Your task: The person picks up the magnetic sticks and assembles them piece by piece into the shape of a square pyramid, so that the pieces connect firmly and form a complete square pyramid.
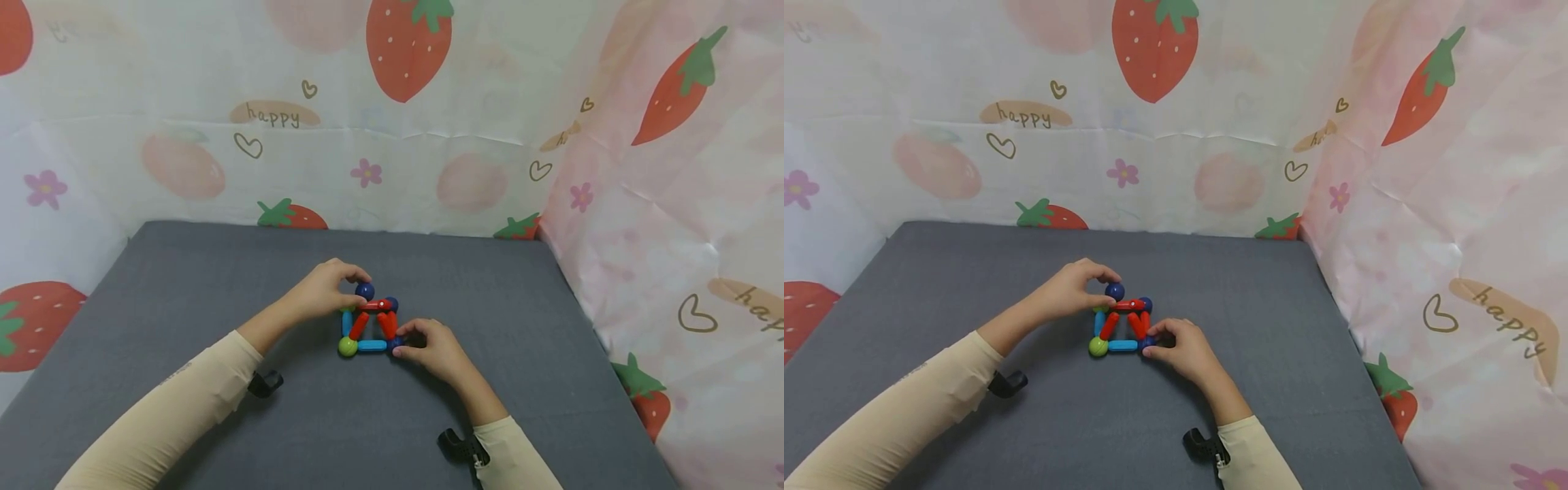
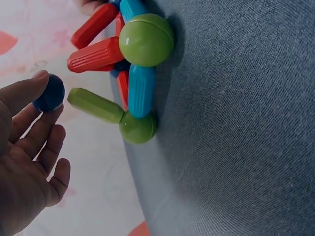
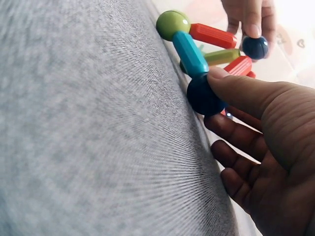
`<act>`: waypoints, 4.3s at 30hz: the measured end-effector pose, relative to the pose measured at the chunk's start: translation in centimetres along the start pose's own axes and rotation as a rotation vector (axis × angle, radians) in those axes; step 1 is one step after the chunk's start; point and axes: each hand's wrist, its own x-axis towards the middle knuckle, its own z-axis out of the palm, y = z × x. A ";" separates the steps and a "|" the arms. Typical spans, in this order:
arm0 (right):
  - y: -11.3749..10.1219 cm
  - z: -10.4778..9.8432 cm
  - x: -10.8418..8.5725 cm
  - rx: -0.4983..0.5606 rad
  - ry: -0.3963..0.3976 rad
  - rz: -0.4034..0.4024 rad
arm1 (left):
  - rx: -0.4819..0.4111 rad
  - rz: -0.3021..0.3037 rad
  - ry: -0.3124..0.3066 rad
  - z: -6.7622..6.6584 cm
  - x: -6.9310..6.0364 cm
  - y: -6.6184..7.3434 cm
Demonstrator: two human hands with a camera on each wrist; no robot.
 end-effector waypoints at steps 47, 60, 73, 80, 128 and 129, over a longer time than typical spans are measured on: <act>-0.1 -0.1 -0.1 0.014 -0.015 -0.004 | 0.012 0.027 -0.077 1.9 -0.1 0.5; -0.2 -0.1 -0.1 0.010 -0.010 -0.005 | 0.141 0.170 -0.140 1.7 0.5 0.9; 0.0 0.1 0.0 -0.003 -0.007 0.003 | 0.157 0.190 -0.182 1.6 0.8 0.5; 0.0 0.1 0.0 -0.009 -0.002 -0.002 | 0.171 0.192 -0.179 1.7 0.8 0.6; -3.4 -2.1 5.9 -0.174 -0.020 -0.172 | 0.032 0.115 -0.085 1.8 -0.1 -0.1; -3.4 -2.0 6.0 -0.181 -0.029 -0.180 | 0.034 0.115 -0.083 1.8 -0.1 -0.1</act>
